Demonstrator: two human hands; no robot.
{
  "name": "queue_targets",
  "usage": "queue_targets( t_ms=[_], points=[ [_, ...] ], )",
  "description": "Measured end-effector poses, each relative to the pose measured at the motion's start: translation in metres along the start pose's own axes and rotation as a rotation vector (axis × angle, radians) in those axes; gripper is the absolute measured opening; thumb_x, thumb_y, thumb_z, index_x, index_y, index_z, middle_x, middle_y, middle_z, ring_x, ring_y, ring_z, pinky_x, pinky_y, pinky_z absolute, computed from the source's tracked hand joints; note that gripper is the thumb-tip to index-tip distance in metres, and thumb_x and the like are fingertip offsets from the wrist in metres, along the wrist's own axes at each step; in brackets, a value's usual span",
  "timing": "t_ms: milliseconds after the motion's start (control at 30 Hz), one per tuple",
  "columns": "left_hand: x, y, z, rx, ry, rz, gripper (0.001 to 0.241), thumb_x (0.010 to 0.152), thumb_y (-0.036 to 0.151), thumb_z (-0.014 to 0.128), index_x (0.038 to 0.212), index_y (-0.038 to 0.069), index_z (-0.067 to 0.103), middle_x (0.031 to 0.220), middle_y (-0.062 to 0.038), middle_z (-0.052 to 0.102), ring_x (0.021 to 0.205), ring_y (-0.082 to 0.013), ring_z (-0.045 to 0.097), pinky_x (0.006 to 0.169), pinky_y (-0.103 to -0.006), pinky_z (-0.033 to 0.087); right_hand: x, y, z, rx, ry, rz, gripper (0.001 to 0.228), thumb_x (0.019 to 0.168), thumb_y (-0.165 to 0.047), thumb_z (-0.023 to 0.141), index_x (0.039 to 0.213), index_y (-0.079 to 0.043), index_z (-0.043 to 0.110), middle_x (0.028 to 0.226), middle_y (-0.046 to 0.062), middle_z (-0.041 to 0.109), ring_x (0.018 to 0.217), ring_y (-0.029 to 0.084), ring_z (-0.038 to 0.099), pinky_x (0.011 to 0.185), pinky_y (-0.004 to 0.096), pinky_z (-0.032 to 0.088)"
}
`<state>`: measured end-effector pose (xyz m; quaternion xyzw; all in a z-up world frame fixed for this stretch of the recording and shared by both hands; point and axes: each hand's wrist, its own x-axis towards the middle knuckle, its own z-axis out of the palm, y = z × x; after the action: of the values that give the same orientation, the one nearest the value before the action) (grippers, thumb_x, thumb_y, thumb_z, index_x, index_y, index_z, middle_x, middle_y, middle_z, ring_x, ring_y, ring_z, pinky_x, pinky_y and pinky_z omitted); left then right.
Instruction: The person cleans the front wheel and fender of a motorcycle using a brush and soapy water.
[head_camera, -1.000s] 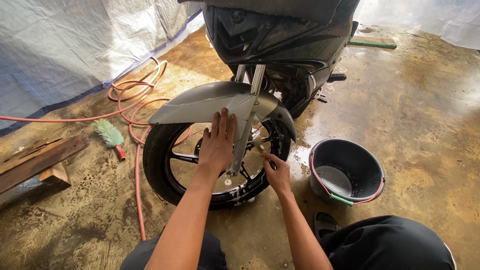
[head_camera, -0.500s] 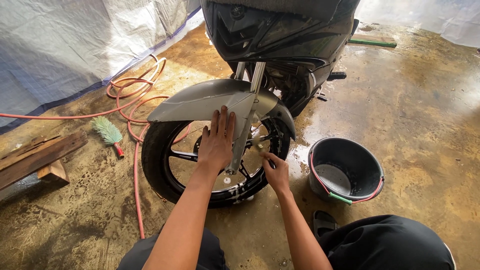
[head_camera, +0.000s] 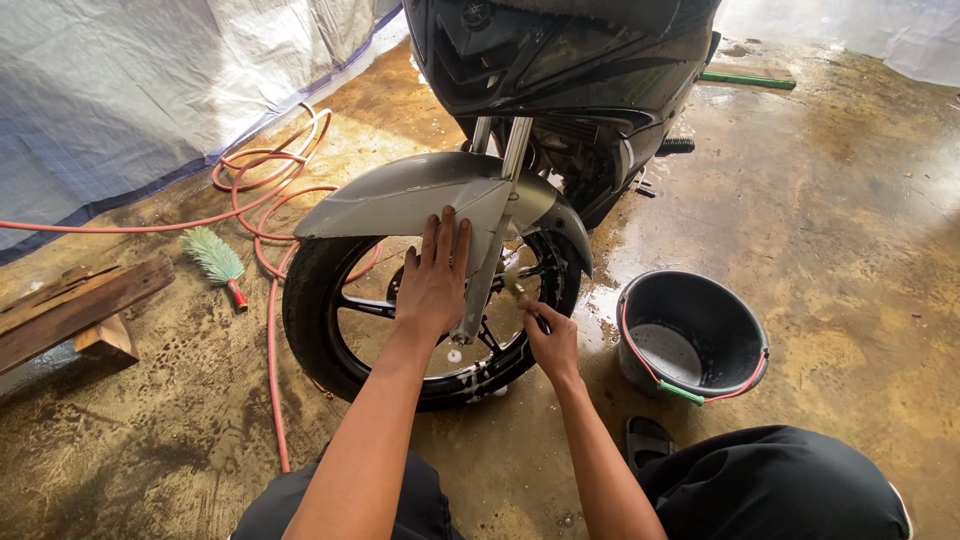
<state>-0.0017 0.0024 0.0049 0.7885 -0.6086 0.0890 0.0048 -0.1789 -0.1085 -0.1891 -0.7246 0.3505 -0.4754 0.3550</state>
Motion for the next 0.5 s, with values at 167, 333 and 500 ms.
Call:
queue_targets(
  t_ms=[167, 333, 500],
  points=[
    [0.000, 0.001, -0.003, 0.014, -0.009, 0.000, 0.089, 0.091, 0.013, 0.055, 0.164, 0.009, 0.003, 0.170, -0.018, -0.004, 0.157, -0.0359, 0.007, 0.120, -0.0540, 0.030, 0.001, -0.011, -0.003, -0.147, -0.009, 0.236, 0.025, 0.097, -0.018, 0.063, 0.115, -0.015, 0.080, 0.069, 0.001, 0.073, 0.048, 0.008, 0.053, 0.043, 0.028, 0.034],
    [0.002, 0.000, 0.004, 0.050, 0.008, 0.006, 0.089, 0.092, 0.012, 0.055, 0.164, 0.008, 0.003, 0.170, -0.018, -0.004, 0.157, -0.0363, 0.007, 0.120, -0.0536, 0.029, 0.004, -0.015, -0.006, -0.010, -0.032, 0.195, 0.023, 0.098, -0.020, 0.064, 0.114, -0.014, 0.080, 0.069, -0.001, 0.074, 0.054, 0.001, 0.065, 0.045, 0.022, 0.045],
    [0.001, 0.000, 0.002, 0.058, -0.016, -0.001, 0.090, 0.092, 0.019, 0.054, 0.163, 0.010, 0.000, 0.170, -0.015, -0.004, 0.158, -0.0304, 0.006, 0.126, -0.0548, 0.014, 0.009, 0.004, -0.002, 0.116, -0.170, 0.329, 0.022, 0.097, -0.018, 0.064, 0.111, -0.011, 0.079, 0.080, 0.008, 0.076, 0.053, 0.008, 0.062, 0.044, 0.025, 0.044]
  ],
)
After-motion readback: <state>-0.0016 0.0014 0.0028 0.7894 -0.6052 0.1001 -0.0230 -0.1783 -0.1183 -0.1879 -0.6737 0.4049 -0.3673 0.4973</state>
